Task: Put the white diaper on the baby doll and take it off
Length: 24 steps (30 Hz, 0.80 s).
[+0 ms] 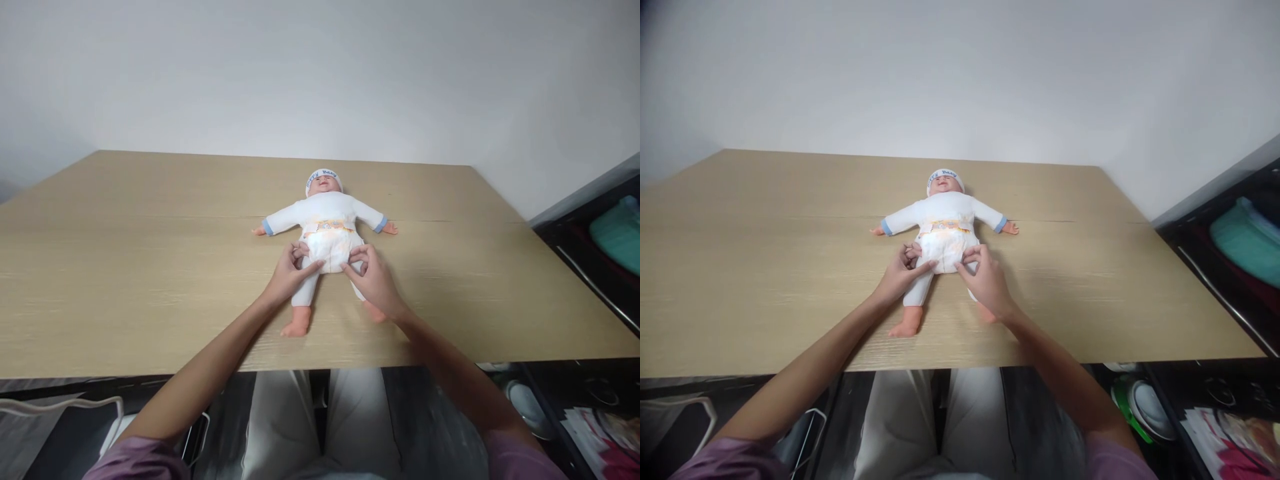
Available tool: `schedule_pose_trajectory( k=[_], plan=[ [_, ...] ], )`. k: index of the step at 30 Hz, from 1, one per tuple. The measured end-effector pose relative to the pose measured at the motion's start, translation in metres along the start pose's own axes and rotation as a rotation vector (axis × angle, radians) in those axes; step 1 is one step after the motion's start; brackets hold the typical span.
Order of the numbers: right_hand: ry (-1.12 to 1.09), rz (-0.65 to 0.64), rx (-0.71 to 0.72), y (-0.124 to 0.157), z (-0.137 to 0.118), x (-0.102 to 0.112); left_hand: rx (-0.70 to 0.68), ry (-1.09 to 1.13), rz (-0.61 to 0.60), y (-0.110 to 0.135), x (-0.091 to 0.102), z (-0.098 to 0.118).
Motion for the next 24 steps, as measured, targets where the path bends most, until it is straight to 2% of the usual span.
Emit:
schedule_pose_trajectory(
  k=[2, 5, 9, 11, 13, 16, 19, 21, 24],
  plan=[
    [0.01, 0.015, -0.005, -0.002, 0.0, 0.005, 0.031, 0.018, 0.044, 0.003, 0.004, -0.003],
    [0.032, 0.011, 0.0, -0.001, -0.001, 0.007, 0.067, -0.07, 0.078, 0.009, 0.009, -0.004],
    [0.044, -0.008, 0.054, 0.001, -0.003, 0.002, 0.006, -0.271, -0.017, 0.012, 0.003, 0.007],
    [0.071, -0.026, 0.111, 0.001, -0.006, -0.003, -0.016, -0.299, -0.069, 0.011, -0.001, 0.012],
    [0.108, -0.039, 0.166, 0.002, -0.01, -0.007, 0.007, -0.244, -0.112, 0.009, -0.005, 0.012],
    [0.14, -0.034, 0.191, 0.003, -0.01, -0.007, 0.104, -0.048, -0.156, 0.009, -0.008, 0.009],
    [0.205, 0.024, 0.227, 0.006, -0.013, 0.0, 0.188, 0.089, -0.149, 0.01, -0.008, 0.004],
    [0.273, 0.064, 0.267, 0.007, -0.016, 0.004, 0.184, 0.071, -0.119, 0.01, -0.005, 0.002],
    [0.255, 0.034, 0.294, 0.007, -0.017, 0.004, 0.138, 0.0, -0.062, 0.008, 0.001, 0.001]
  ],
)
Point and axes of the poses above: each hand's wrist, its own y-axis away from the middle knuckle, its own x-axis out of the back of the hand, z = x × y, the point moved 9 cm from there along -y, towards the middle knuckle, and after that the axes turned 6 degrees about -y, right-handed, at the moved point
